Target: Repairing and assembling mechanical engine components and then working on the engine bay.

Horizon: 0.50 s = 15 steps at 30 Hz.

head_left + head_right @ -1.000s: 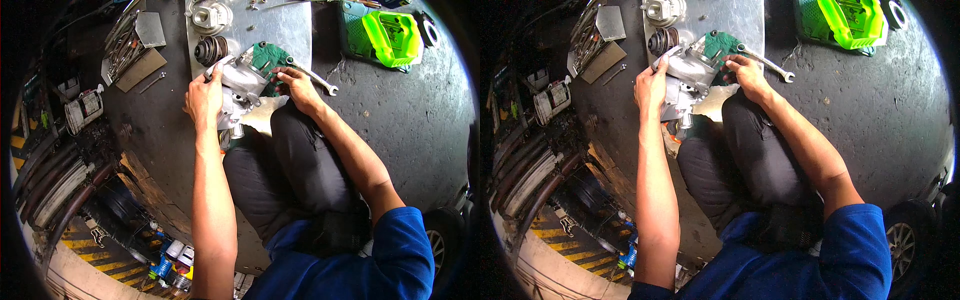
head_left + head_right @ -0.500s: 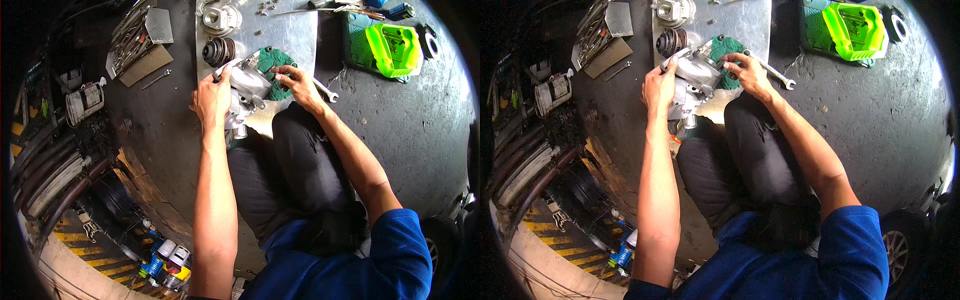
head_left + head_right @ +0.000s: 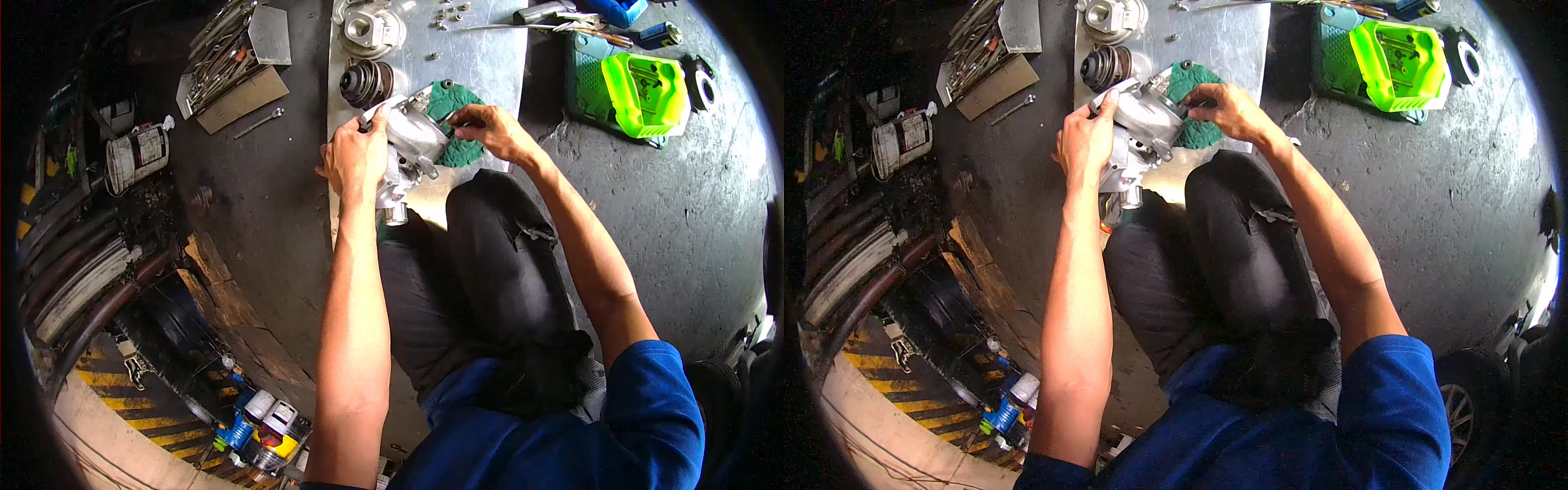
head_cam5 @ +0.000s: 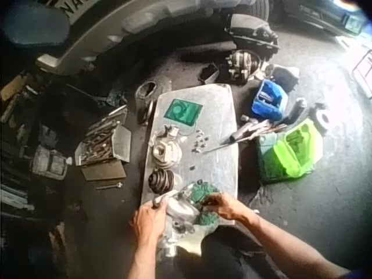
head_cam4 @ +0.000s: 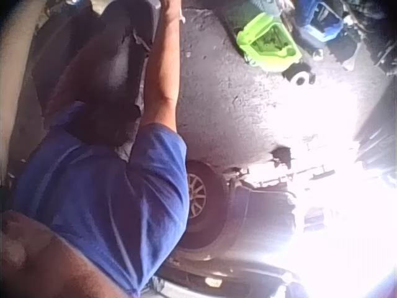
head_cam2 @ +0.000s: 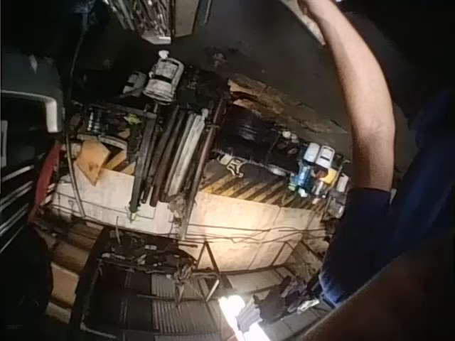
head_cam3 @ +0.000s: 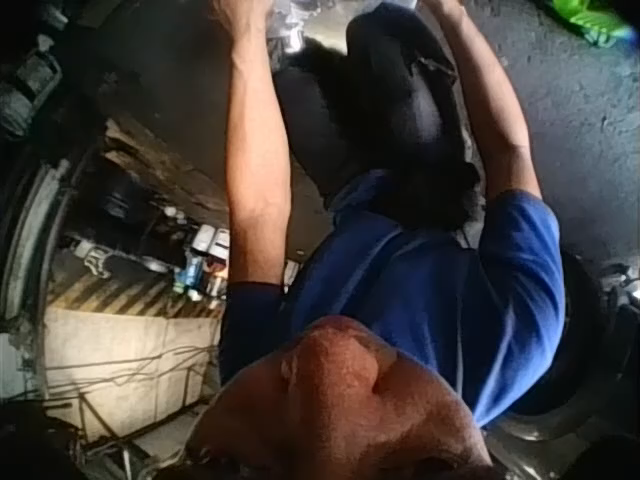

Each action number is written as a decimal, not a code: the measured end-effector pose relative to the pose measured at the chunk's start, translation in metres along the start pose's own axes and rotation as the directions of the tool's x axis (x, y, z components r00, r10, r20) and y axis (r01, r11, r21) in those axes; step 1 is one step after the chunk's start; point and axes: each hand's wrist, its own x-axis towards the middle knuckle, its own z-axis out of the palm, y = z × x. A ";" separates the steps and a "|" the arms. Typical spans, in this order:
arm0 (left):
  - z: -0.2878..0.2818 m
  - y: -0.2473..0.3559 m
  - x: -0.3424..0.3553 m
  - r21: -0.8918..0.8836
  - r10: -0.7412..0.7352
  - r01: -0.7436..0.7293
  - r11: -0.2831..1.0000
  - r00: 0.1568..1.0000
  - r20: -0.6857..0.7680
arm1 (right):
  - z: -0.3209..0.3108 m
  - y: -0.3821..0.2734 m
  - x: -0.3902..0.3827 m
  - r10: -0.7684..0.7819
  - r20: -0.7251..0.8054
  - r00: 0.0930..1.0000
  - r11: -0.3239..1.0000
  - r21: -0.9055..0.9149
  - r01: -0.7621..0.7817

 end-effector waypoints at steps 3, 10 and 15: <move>0.000 0.000 -0.002 -0.013 0.003 -0.003 1.000 1.000 -0.012 | -0.008 -0.007 0.007 0.044 0.071 0.996 0.985 -0.169 -0.032; 0.000 0.000 -0.002 0.021 -0.019 0.019 1.000 1.000 0.017 | -0.004 -0.011 0.021 0.185 0.070 0.980 0.848 -0.515 -0.124; 0.000 0.000 -0.004 0.012 -0.005 0.005 1.000 1.000 -0.005 | -0.007 -0.012 0.010 0.278 0.083 0.957 0.940 -0.228 -0.253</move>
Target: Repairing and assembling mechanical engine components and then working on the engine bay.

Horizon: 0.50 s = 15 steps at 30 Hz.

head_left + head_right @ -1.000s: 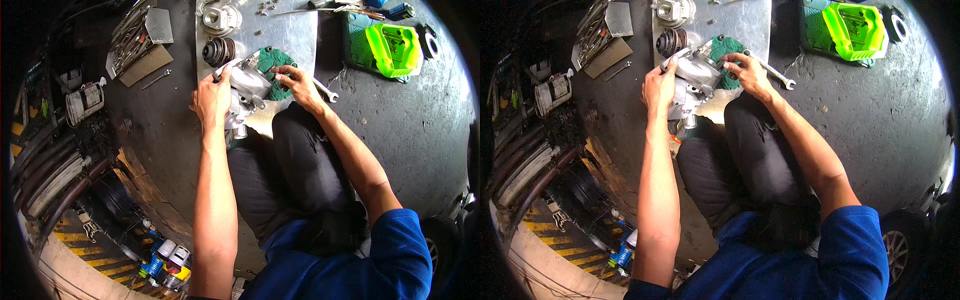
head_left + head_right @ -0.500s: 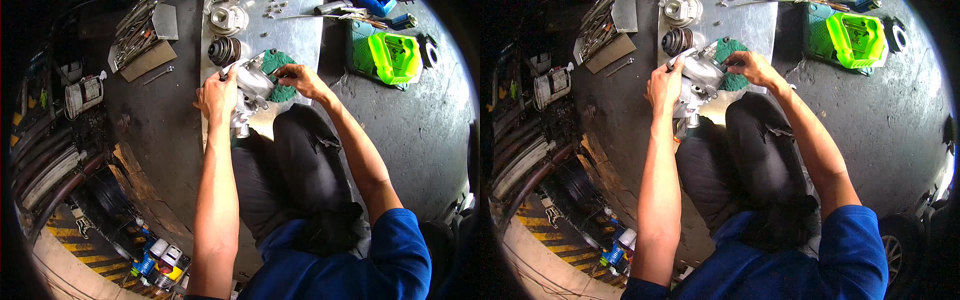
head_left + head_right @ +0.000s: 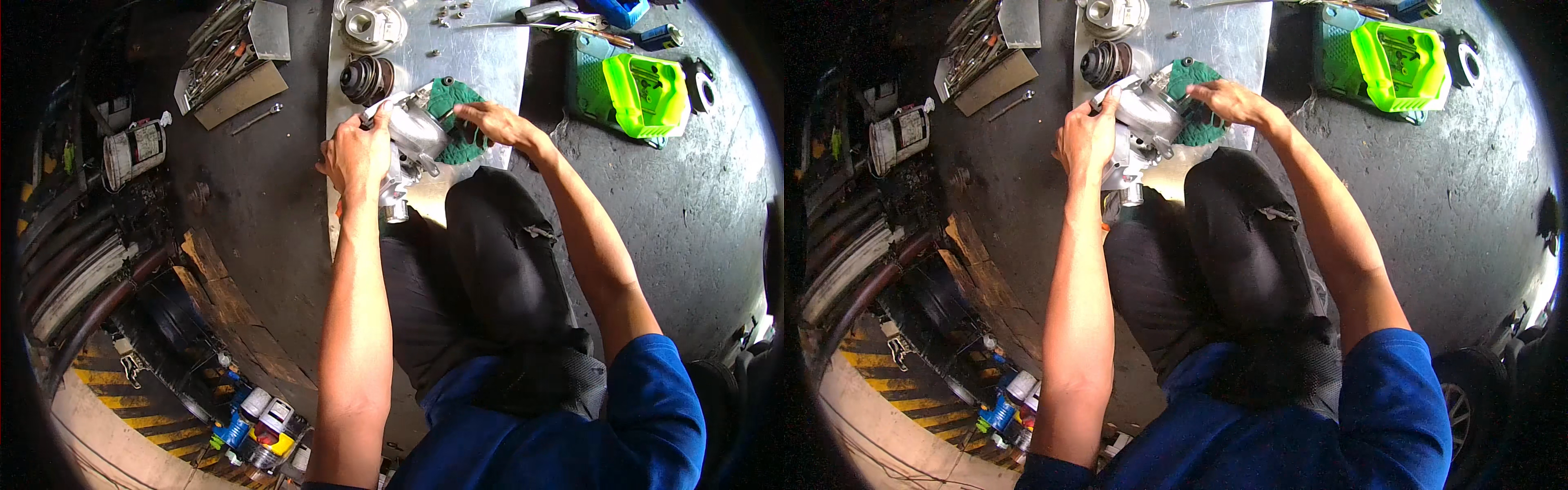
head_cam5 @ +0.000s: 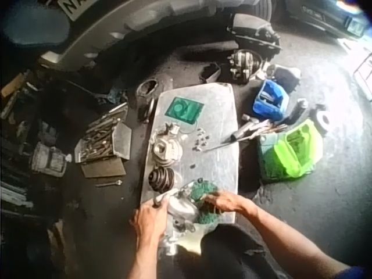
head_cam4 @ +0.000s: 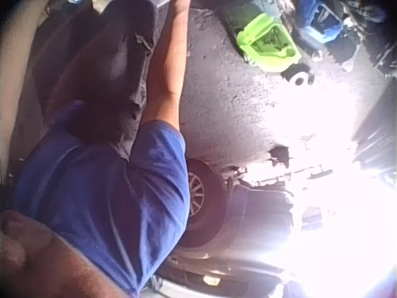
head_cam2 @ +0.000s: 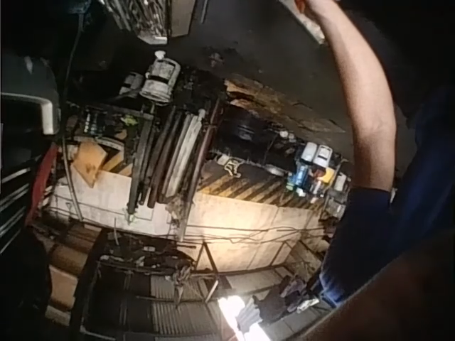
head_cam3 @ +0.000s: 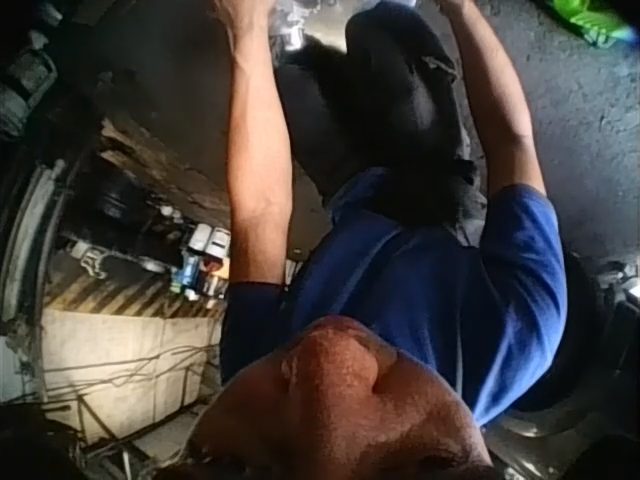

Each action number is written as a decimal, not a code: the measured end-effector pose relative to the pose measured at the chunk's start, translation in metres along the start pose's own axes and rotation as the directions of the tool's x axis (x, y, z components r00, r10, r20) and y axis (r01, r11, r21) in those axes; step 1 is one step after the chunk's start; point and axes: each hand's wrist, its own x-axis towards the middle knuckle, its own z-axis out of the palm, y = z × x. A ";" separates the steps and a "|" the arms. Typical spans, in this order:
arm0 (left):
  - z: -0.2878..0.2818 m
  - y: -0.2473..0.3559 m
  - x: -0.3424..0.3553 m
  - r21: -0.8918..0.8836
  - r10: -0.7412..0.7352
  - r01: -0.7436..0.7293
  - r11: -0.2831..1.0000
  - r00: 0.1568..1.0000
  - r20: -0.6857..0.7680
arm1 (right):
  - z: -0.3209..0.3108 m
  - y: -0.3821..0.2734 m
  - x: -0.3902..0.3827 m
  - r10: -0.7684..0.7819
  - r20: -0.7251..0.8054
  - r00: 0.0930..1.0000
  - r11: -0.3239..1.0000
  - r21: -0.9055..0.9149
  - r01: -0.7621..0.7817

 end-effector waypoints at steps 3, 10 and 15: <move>0.000 0.001 -0.001 0.007 -0.002 0.002 1.000 1.000 -0.003 | -0.001 -0.002 -0.004 -0.118 0.081 0.990 0.988 0.108 0.109; -0.001 0.002 0.000 -0.028 -0.014 0.015 0.999 0.999 0.037 | -0.003 0.001 0.005 0.204 0.061 0.977 0.976 -0.089 -0.198; -0.001 0.002 -0.003 -0.010 -0.022 0.022 1.000 1.000 -0.006 | 0.002 0.001 0.004 -0.242 0.011 0.970 0.970 -0.021 0.243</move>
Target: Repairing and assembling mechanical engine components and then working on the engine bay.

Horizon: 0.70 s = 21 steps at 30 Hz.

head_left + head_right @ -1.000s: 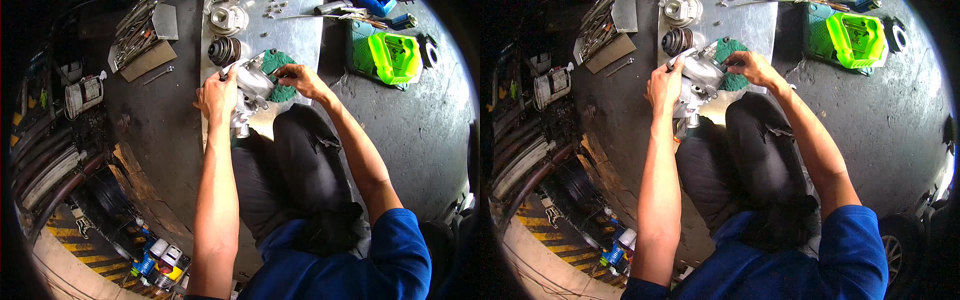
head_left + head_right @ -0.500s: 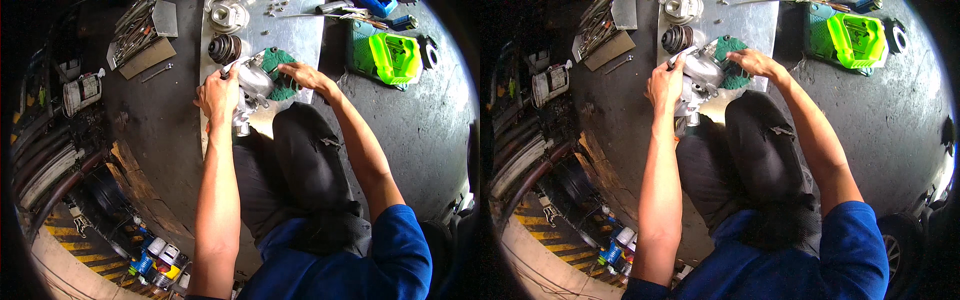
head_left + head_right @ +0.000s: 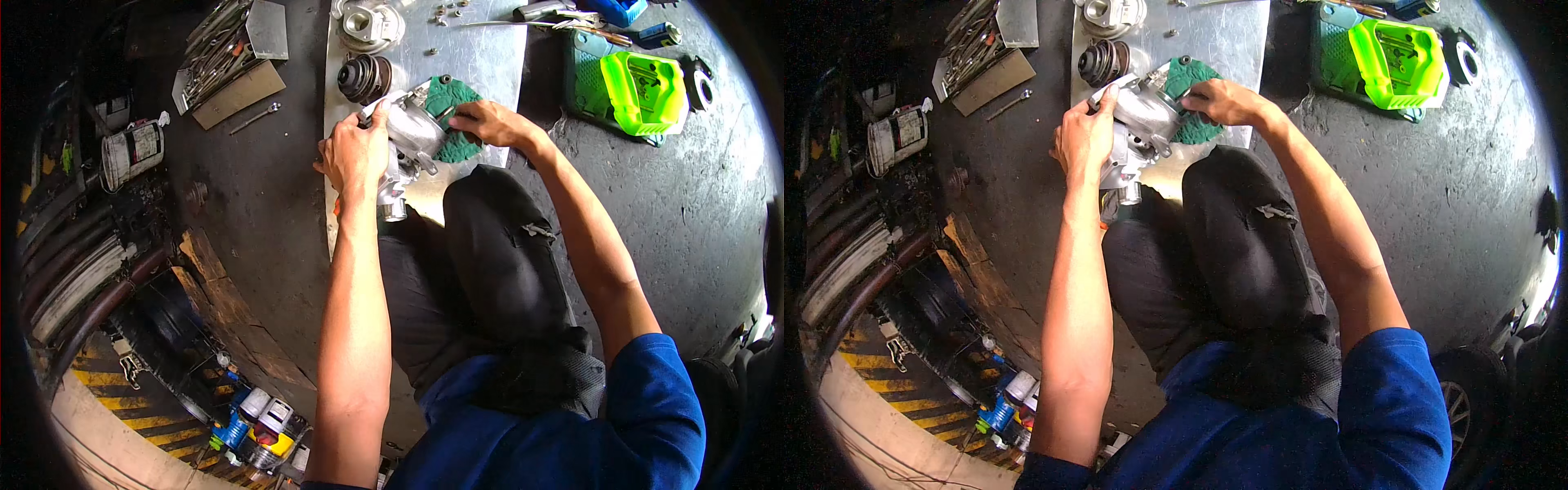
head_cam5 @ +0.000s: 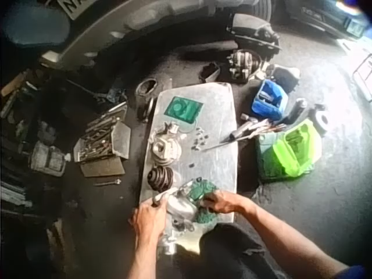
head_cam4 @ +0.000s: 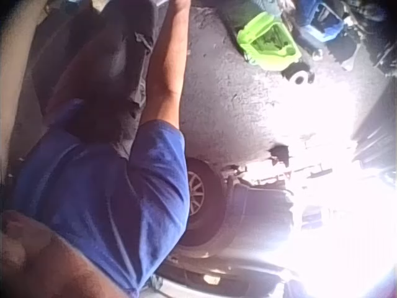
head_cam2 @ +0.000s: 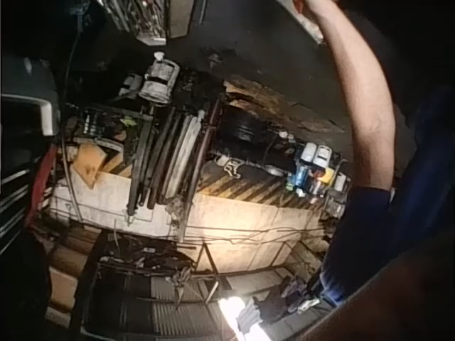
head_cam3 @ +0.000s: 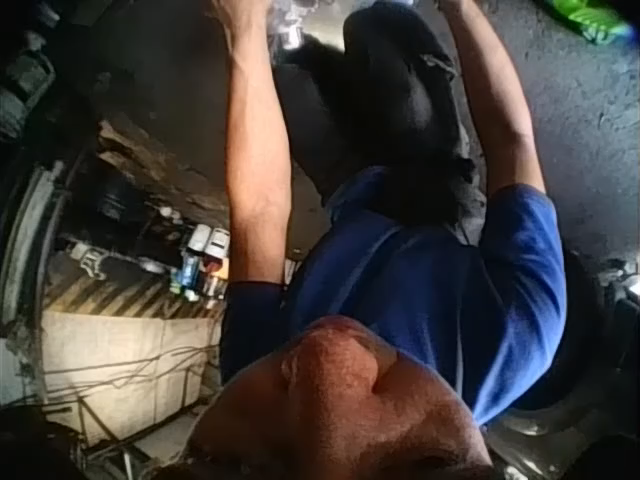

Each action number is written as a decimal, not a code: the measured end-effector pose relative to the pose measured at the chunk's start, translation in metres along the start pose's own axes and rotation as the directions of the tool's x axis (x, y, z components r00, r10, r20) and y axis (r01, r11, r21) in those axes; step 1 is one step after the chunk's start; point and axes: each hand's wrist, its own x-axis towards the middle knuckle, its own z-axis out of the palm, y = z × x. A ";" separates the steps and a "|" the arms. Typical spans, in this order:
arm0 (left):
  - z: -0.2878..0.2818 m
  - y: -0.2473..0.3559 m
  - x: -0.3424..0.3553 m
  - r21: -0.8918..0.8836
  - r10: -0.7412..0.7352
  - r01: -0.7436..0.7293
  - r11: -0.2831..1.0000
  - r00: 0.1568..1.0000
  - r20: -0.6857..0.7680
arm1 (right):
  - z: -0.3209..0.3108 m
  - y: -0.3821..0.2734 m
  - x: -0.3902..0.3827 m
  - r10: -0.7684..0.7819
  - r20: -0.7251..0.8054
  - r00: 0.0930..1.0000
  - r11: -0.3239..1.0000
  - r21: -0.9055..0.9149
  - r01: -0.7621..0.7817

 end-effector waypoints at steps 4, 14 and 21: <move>-0.001 0.002 0.000 0.020 -0.007 0.007 1.000 1.000 0.010 | -0.005 -0.006 0.007 0.373 0.101 0.922 0.897 -0.291 -0.331; 0.000 0.000 0.000 0.037 0.014 -0.014 0.999 1.000 -0.010 | -0.001 0.000 0.006 0.445 0.063 0.894 0.893 -0.112 -0.436; -0.003 0.001 -0.002 -0.046 0.001 0.002 0.999 0.998 0.069 | -0.020 -0.010 -0.019 0.383 0.166 0.909 0.860 0.295 -0.417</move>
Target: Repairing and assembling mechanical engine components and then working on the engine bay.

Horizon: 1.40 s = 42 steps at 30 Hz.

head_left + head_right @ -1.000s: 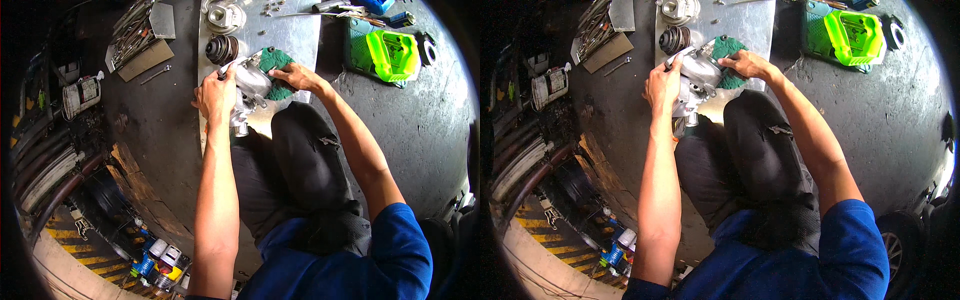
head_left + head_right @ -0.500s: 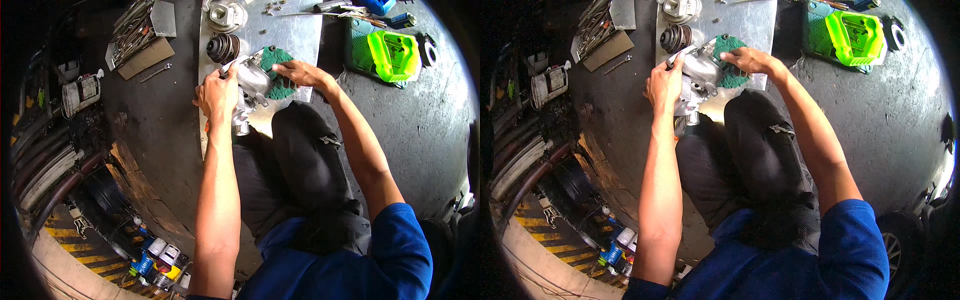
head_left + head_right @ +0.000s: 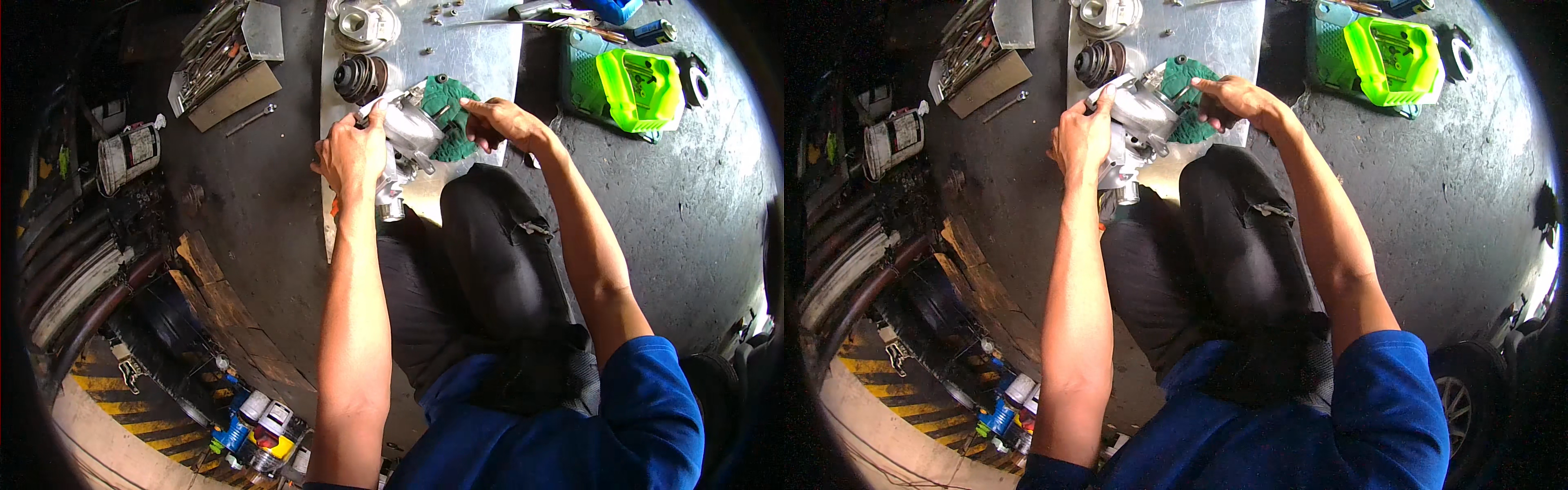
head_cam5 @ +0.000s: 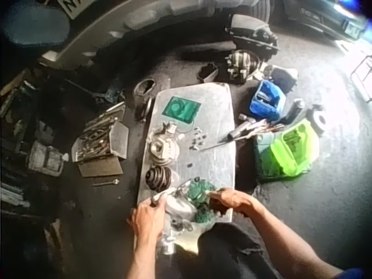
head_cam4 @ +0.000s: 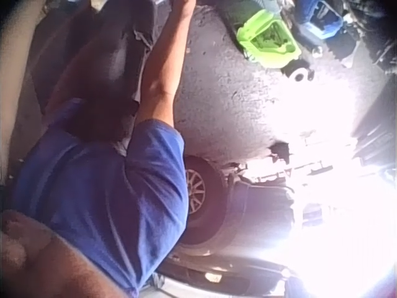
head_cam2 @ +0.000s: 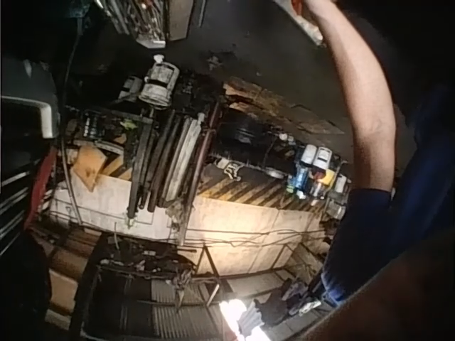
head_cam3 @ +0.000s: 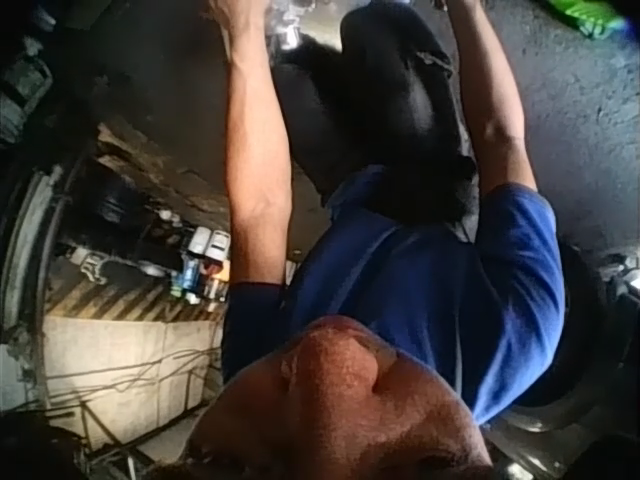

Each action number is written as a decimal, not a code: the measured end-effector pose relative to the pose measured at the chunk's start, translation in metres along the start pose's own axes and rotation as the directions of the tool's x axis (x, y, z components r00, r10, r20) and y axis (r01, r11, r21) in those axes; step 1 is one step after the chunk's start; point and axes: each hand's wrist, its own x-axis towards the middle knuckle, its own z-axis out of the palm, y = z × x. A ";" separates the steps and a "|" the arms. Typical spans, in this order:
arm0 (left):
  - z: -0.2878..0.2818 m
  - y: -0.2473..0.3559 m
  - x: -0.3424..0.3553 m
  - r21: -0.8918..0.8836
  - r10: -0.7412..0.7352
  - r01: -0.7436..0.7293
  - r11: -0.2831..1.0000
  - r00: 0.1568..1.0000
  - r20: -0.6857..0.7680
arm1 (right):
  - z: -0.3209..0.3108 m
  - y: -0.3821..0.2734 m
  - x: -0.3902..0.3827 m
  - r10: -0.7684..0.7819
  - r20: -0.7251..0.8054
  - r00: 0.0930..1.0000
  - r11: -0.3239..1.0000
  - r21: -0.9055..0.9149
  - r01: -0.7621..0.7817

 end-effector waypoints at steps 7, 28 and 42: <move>0.001 0.000 -0.002 0.028 0.003 -0.003 1.000 1.000 -0.008 | 0.011 0.007 0.001 -0.146 -0.010 0.989 0.986 0.076 0.146; 0.001 0.000 -0.001 0.038 0.007 -0.006 0.999 1.000 -0.019 | 0.019 0.012 0.017 -0.355 0.124 0.927 0.798 -0.477 0.369; 0.003 0.000 0.000 0.037 0.001 0.001 0.999 0.998 -0.065 | 0.010 0.000 0.012 -0.277 0.191 0.942 0.777 -0.532 0.336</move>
